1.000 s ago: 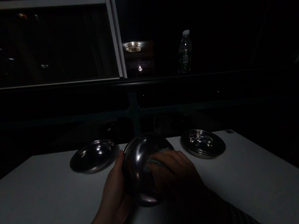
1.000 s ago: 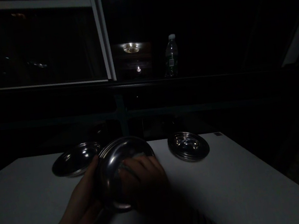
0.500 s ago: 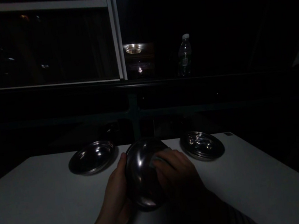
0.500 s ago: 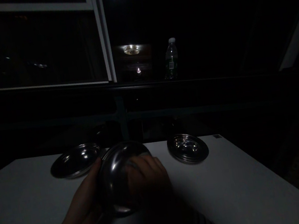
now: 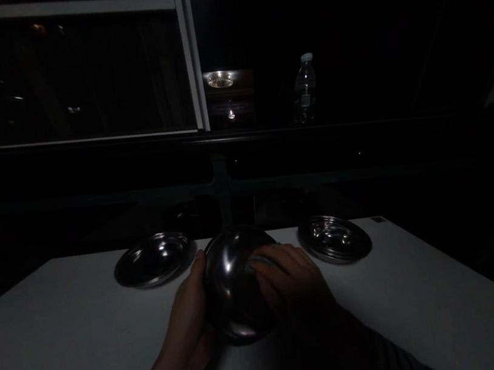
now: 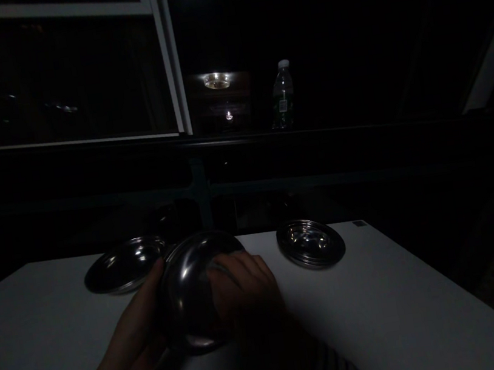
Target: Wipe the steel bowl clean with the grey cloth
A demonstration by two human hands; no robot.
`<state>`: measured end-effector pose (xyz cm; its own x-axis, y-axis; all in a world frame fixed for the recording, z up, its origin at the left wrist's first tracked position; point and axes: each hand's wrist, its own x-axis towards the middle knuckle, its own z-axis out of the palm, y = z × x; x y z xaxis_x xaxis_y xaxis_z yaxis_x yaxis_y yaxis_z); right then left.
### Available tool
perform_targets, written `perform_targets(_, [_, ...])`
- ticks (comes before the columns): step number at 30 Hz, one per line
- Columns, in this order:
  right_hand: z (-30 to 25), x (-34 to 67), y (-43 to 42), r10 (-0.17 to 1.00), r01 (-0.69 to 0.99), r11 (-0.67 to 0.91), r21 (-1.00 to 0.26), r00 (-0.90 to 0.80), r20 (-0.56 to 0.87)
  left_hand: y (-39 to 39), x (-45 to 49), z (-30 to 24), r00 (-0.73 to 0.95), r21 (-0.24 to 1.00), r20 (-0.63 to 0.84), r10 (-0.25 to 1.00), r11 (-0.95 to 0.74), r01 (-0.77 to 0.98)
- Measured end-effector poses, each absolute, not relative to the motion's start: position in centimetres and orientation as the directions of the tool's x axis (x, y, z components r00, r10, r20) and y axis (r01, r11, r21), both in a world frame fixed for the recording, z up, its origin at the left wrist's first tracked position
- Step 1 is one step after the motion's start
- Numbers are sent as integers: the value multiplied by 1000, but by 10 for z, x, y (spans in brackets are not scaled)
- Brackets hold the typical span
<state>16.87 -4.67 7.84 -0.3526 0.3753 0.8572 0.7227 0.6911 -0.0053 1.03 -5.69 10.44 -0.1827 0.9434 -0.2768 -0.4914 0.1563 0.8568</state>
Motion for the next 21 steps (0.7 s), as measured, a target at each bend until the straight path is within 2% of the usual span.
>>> perform_targets(3, [78,175,-42,447,787,614,-56,-288,847,-58,10,110,-254,863,-252,934,98,-496])
perform_targets(5, [78,176,-42,445,784,618,-55,-291,847,-59,11,113,-288,865,-257,922,87,-495])
perform_targets(10, [80,175,-43,406,739,673,-24,-342,848,-62,14,114,-200,843,-320,926,182,-506])
perform_targets(13, [75,178,-40,440,770,636,-40,-320,839,-61,14,117,-310,841,-286,907,82,-535])
perform_targets(17, [69,173,-45,403,683,731,-10,-418,814,-60,12,122,-389,828,-246,888,-16,-561])
perform_targets(21, [71,170,-47,364,623,782,17,-478,800,-61,11,124,-327,812,-288,900,49,-581])
